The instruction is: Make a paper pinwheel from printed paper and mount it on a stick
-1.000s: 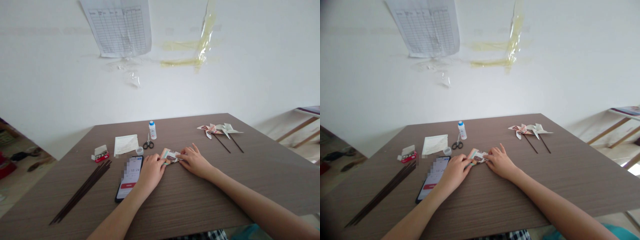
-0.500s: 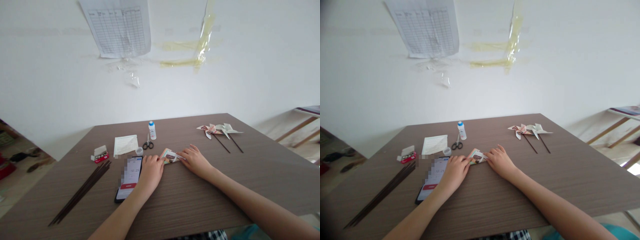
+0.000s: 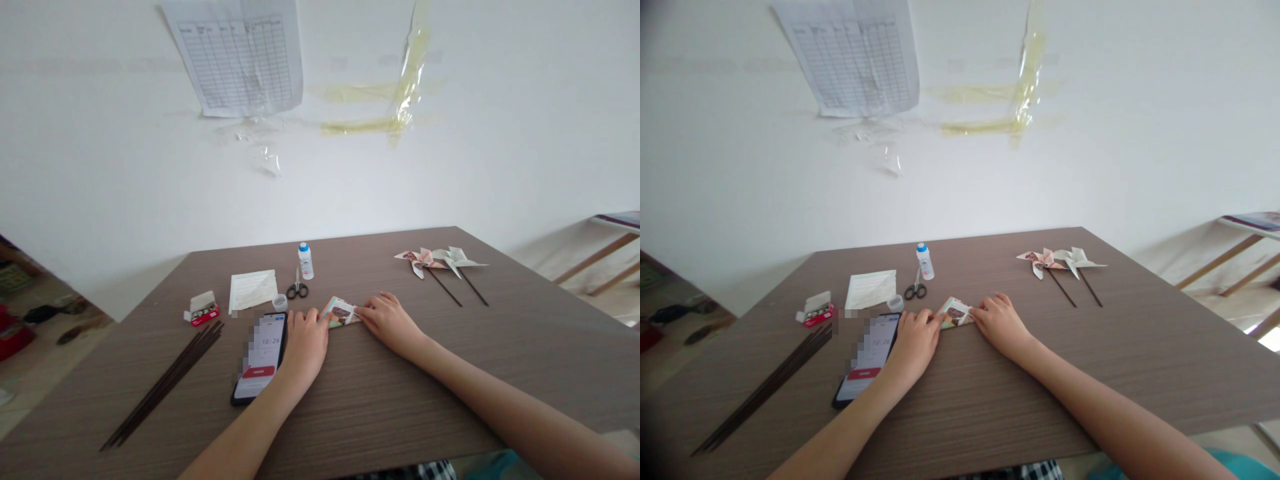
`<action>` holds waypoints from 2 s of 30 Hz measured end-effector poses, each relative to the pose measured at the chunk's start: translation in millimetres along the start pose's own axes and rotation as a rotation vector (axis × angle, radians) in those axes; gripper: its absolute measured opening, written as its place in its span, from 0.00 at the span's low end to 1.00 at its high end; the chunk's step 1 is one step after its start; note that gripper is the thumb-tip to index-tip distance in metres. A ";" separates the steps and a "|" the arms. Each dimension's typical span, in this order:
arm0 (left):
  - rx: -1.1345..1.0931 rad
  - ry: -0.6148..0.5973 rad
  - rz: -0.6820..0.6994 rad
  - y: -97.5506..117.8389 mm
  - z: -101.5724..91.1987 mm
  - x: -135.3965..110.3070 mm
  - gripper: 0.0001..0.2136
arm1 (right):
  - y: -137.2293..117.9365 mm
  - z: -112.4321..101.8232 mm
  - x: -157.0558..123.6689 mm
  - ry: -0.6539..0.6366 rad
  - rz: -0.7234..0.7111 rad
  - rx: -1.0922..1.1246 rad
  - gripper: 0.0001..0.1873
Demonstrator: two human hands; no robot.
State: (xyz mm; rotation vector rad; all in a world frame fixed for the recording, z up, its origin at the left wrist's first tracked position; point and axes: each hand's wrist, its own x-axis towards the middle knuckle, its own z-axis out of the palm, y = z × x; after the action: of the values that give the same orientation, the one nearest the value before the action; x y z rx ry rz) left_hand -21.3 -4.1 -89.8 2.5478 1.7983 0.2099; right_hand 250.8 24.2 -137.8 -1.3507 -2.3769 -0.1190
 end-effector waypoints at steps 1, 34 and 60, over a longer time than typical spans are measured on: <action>0.004 0.002 0.001 -0.5 1.0 0.1 0.25 | -0.1 0.0 0.2 0.000 0.000 0.000 0.19; 0.114 -0.069 -0.040 9.3 -10.9 3.6 0.27 | -8.3 4.5 4.5 -0.017 0.022 -0.114 0.16; 0.096 -0.102 -0.067 16.2 -20.4 2.5 0.28 | -17.7 -9.2 8.2 -0.106 0.073 -0.149 0.21</action>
State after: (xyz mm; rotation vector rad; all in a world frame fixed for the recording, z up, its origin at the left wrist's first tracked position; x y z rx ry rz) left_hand -7.7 -8.5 -67.8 2.5036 1.8964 -0.0076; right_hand 235.0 19.0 -124.1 -1.5456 -2.4433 -0.2127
